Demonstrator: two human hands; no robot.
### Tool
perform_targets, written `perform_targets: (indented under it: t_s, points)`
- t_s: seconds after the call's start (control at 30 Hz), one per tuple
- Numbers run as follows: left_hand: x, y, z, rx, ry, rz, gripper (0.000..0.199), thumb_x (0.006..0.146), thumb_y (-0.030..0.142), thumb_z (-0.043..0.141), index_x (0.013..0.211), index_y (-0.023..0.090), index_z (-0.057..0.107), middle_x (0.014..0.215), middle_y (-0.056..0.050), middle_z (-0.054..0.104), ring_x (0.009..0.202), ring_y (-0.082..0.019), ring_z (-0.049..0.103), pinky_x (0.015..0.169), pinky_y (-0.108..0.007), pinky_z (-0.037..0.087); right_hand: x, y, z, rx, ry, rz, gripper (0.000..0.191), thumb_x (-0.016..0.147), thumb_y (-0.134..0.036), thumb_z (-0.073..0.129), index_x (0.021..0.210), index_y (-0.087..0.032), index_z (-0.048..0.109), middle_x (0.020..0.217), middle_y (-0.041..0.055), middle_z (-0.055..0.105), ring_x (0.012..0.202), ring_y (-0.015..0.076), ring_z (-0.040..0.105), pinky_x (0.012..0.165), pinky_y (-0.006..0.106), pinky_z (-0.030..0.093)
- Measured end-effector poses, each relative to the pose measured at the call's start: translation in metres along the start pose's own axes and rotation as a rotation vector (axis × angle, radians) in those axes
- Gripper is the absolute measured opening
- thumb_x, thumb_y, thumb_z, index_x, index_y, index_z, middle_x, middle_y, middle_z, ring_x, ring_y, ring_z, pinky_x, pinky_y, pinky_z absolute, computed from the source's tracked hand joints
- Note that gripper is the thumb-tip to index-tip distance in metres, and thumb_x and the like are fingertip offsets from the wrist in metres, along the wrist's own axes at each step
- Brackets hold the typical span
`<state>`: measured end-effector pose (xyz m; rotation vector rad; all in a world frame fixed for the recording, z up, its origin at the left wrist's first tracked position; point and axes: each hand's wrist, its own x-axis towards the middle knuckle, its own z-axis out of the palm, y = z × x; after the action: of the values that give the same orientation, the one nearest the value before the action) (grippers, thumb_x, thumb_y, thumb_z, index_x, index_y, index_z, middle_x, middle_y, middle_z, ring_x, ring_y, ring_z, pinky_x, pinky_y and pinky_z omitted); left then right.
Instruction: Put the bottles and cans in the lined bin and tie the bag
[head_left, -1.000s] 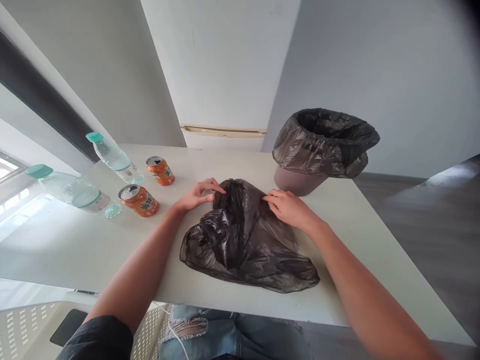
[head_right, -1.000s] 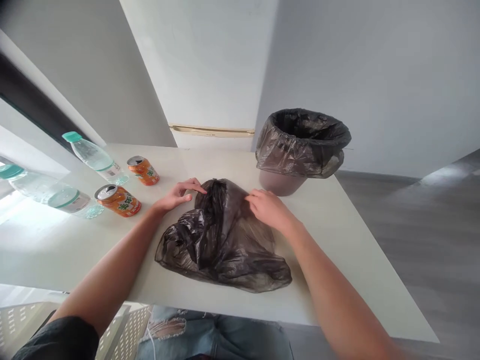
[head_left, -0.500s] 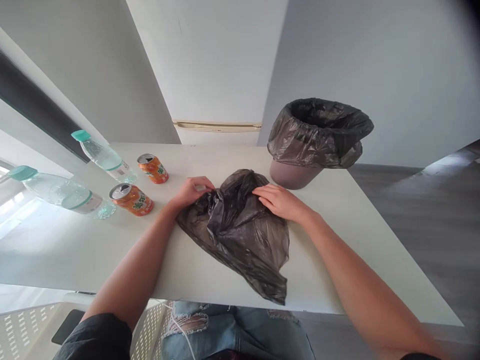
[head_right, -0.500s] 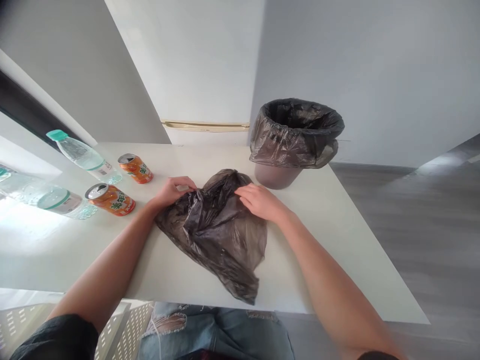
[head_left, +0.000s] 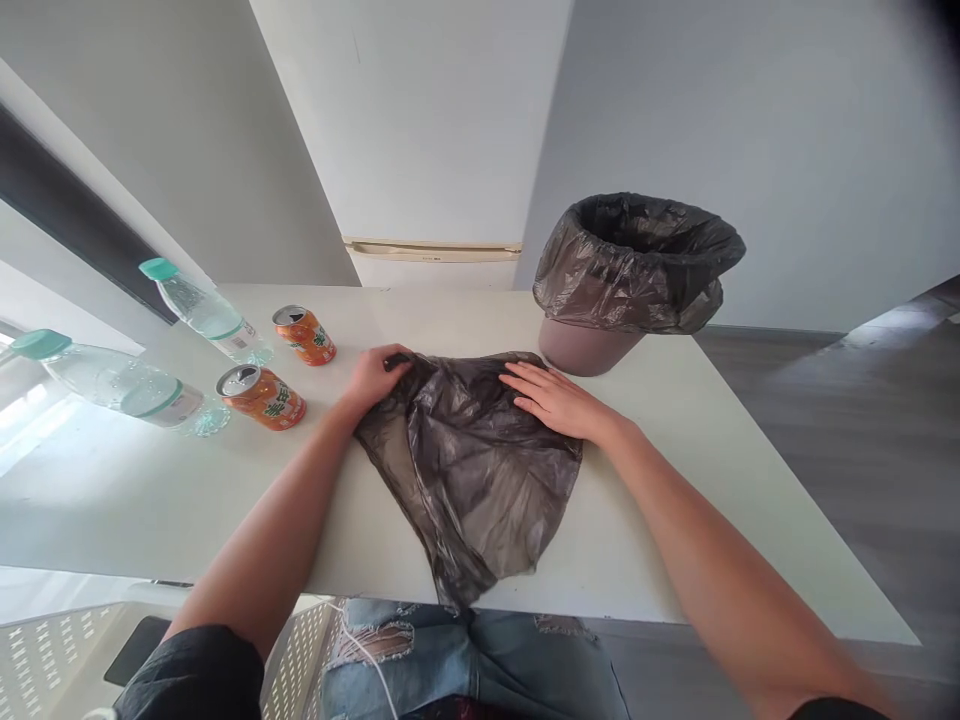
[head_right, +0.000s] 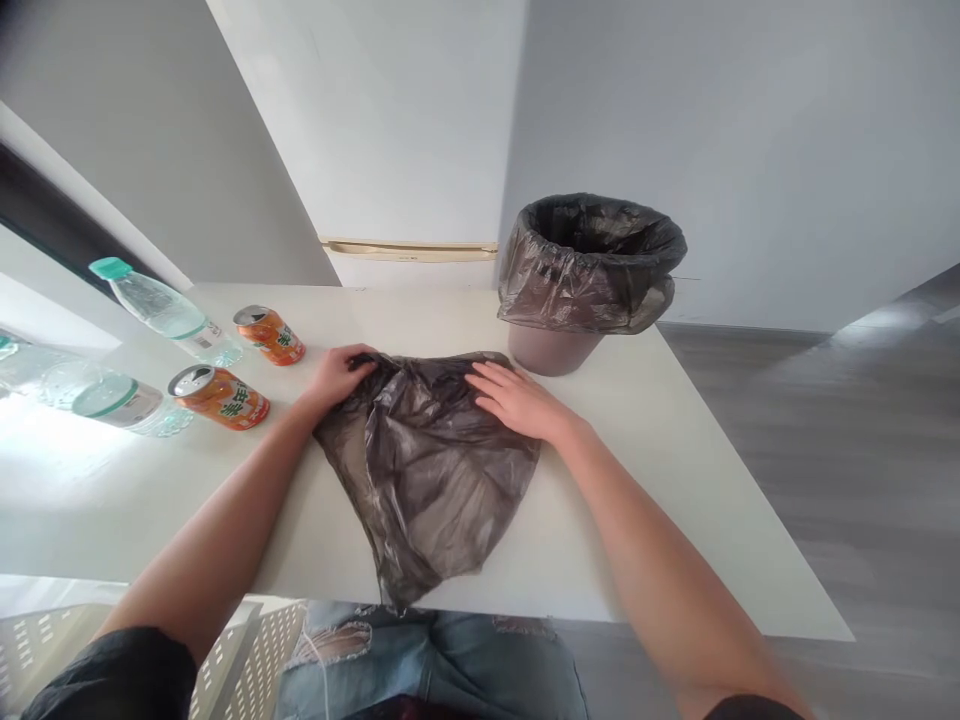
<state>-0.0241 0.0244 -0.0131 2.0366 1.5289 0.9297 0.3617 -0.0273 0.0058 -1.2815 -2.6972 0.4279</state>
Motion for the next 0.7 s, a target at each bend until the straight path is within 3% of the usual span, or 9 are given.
perform_targets:
  t_s: [0.07, 0.17, 0.27, 0.33, 0.37, 0.43, 0.53, 0.63, 0.7]
  points:
    - [0.002, -0.008, -0.001, -0.001, 0.199, -0.124, 0.031, 0.083, 0.025, 0.059, 0.104, 0.019, 0.08, 0.108, -0.008, 0.081, 0.101, -0.028, 0.074, 0.098, -0.042, 0.057, 0.001, 0.006, 0.008, -0.016, -0.017, 0.108, 0.068, 0.111, -0.062, 0.026, 0.17, -0.029, 0.03, 0.178, 0.0029, 0.02, 0.165, 0.0305, 0.02, 0.134, 0.057, 0.025]
    - [0.0, -0.007, -0.009, 0.017, 0.381, -0.231, 0.038, 0.08, 0.015, 0.055, 0.109, 0.019, 0.08, 0.108, -0.007, 0.081, 0.103, -0.026, 0.075, 0.098, -0.041, 0.059, 0.005, 0.005, 0.016, -0.038, 0.028, 0.161, 0.073, 0.109, -0.066, 0.024, 0.172, -0.028, 0.025, 0.179, 0.0036, 0.016, 0.166, 0.0319, 0.015, 0.133, 0.057, 0.027]
    - [-0.007, 0.014, -0.016, 0.133, 0.581, -0.134, 0.043, 0.082, 0.009, 0.051, 0.111, 0.022, 0.079, 0.116, -0.006, 0.079, 0.114, -0.025, 0.071, 0.109, -0.044, 0.053, 0.009, -0.007, 0.02, -0.094, 0.097, 0.167, 0.068, 0.111, -0.059, 0.018, 0.17, -0.027, 0.029, 0.179, 0.0051, 0.019, 0.163, 0.0332, 0.025, 0.128, 0.061, 0.034]
    - [-0.011, 0.031, -0.015, 0.194, 0.629, -0.005, 0.041, 0.087, 0.01, 0.047, 0.112, 0.022, 0.078, 0.124, -0.006, 0.076, 0.123, -0.025, 0.067, 0.117, -0.045, 0.048, 0.013, -0.018, 0.024, -0.157, 0.134, 0.227, 0.067, 0.111, -0.055, 0.018, 0.169, -0.024, 0.034, 0.178, 0.0094, 0.021, 0.158, 0.0376, 0.032, 0.121, 0.068, 0.038]
    - [-0.013, 0.038, -0.012, 0.211, 0.58, 0.063, 0.04, 0.092, 0.013, 0.046, 0.115, 0.021, 0.077, 0.129, -0.007, 0.074, 0.128, -0.025, 0.064, 0.12, -0.045, 0.045, 0.015, -0.024, 0.026, -0.185, 0.151, 0.266, 0.067, 0.111, -0.054, 0.019, 0.168, -0.022, 0.036, 0.177, 0.0122, 0.022, 0.154, 0.0406, 0.035, 0.117, 0.071, 0.039]
    - [-0.014, 0.044, -0.002, 0.252, 0.353, 0.161, 0.04, 0.102, 0.026, 0.045, 0.131, 0.02, 0.071, 0.144, -0.01, 0.067, 0.14, -0.027, 0.057, 0.124, -0.047, 0.041, 0.017, -0.034, 0.029, -0.218, 0.191, 0.324, 0.067, 0.11, -0.053, 0.021, 0.166, -0.021, 0.04, 0.175, 0.0161, 0.027, 0.148, 0.0453, 0.04, 0.111, 0.076, 0.04]
    - [-0.013, 0.031, 0.015, 0.366, -0.015, 0.144, 0.061, 0.106, 0.047, 0.045, 0.159, 0.017, 0.049, 0.168, -0.015, 0.043, 0.159, -0.036, 0.033, 0.131, -0.06, 0.023, 0.018, -0.041, 0.028, -0.23, 0.272, 0.32, 0.063, 0.111, -0.048, 0.021, 0.161, -0.021, 0.047, 0.169, 0.0168, 0.039, 0.142, 0.0452, 0.045, 0.111, 0.077, 0.038]
    - [-0.012, 0.007, 0.02, 0.464, -0.219, 0.068, 0.073, 0.107, 0.053, 0.04, 0.169, 0.015, 0.031, 0.176, -0.016, 0.026, 0.164, -0.042, 0.015, 0.13, -0.068, 0.012, 0.017, -0.04, 0.022, -0.253, 0.334, 0.218, 0.061, 0.112, -0.042, 0.017, 0.162, -0.023, 0.047, 0.173, 0.0111, 0.035, 0.155, 0.0409, 0.034, 0.122, 0.076, 0.025]
    - [-0.011, -0.007, 0.014, 0.497, -0.275, 0.046, 0.074, 0.108, 0.054, 0.035, 0.171, 0.014, 0.026, 0.177, -0.016, 0.021, 0.165, -0.041, 0.013, 0.131, -0.068, 0.011, 0.016, -0.035, 0.021, -0.247, 0.285, 0.143, 0.062, 0.112, -0.042, 0.017, 0.167, -0.022, 0.038, 0.177, 0.0061, 0.023, 0.163, 0.0364, 0.019, 0.129, 0.071, 0.015]
